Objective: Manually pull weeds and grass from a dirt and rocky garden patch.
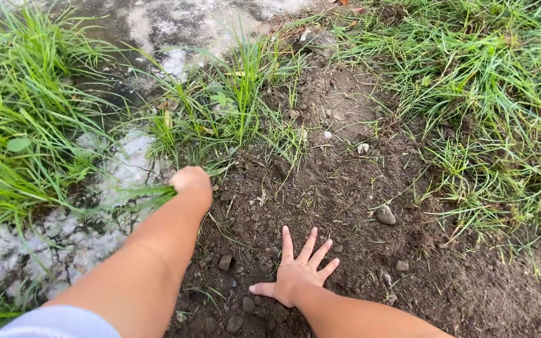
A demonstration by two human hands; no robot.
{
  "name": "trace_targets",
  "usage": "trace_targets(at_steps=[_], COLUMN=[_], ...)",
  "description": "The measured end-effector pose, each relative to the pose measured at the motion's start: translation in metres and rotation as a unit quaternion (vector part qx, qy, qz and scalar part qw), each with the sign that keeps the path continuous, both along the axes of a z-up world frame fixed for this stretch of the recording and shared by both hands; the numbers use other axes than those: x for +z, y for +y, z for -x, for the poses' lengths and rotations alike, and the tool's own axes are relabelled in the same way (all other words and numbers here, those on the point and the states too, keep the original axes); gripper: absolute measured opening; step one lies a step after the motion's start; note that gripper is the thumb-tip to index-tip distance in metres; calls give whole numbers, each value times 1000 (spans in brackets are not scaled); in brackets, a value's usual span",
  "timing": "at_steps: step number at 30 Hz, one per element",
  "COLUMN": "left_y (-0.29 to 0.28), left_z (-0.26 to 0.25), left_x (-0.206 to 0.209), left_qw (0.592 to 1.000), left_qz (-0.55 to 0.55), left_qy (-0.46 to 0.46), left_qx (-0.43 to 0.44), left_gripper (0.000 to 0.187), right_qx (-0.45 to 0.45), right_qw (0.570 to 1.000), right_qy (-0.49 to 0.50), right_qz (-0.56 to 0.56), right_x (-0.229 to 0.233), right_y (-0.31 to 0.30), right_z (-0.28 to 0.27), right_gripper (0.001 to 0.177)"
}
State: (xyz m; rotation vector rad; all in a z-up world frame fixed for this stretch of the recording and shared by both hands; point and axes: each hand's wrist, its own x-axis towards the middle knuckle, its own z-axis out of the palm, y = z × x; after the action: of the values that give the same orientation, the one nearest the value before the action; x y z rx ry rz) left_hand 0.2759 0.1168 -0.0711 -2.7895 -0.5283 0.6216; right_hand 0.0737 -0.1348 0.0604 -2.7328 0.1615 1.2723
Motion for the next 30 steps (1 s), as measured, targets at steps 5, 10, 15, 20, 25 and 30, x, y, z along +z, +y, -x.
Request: trace_targets(at_steps=[5,10,15,20,25,30], left_y=[-116,-130,-93,-99,-145,-182], left_z=[68,91,108,150,191,253], left_x=[83,84,94,146,140,176], left_qw=[990,970,958,948,941,929], left_qz=[126,179,271,265,287,319], left_qy=[30,43,-91,-163,-149,-161], left_qx=[-58,-161,-1,73,101,-99], left_gripper=[33,32,37,26,30,50], right_qx=[22,23,13,-29,-446,-637], right_qw=[1000,1000,999,997,757,549], right_qy=[-9,-15,-34,-46,-21,115], right_qz=[9,4,-7,-56,-478,-529], right_x=[-7,-24,-25,-51,-34,-11], right_y=[3,-4,-8,-20,-24,-54], right_z=[2,13,13,-25,-39,-54], right_gripper=[147,146,146,121,86,28])
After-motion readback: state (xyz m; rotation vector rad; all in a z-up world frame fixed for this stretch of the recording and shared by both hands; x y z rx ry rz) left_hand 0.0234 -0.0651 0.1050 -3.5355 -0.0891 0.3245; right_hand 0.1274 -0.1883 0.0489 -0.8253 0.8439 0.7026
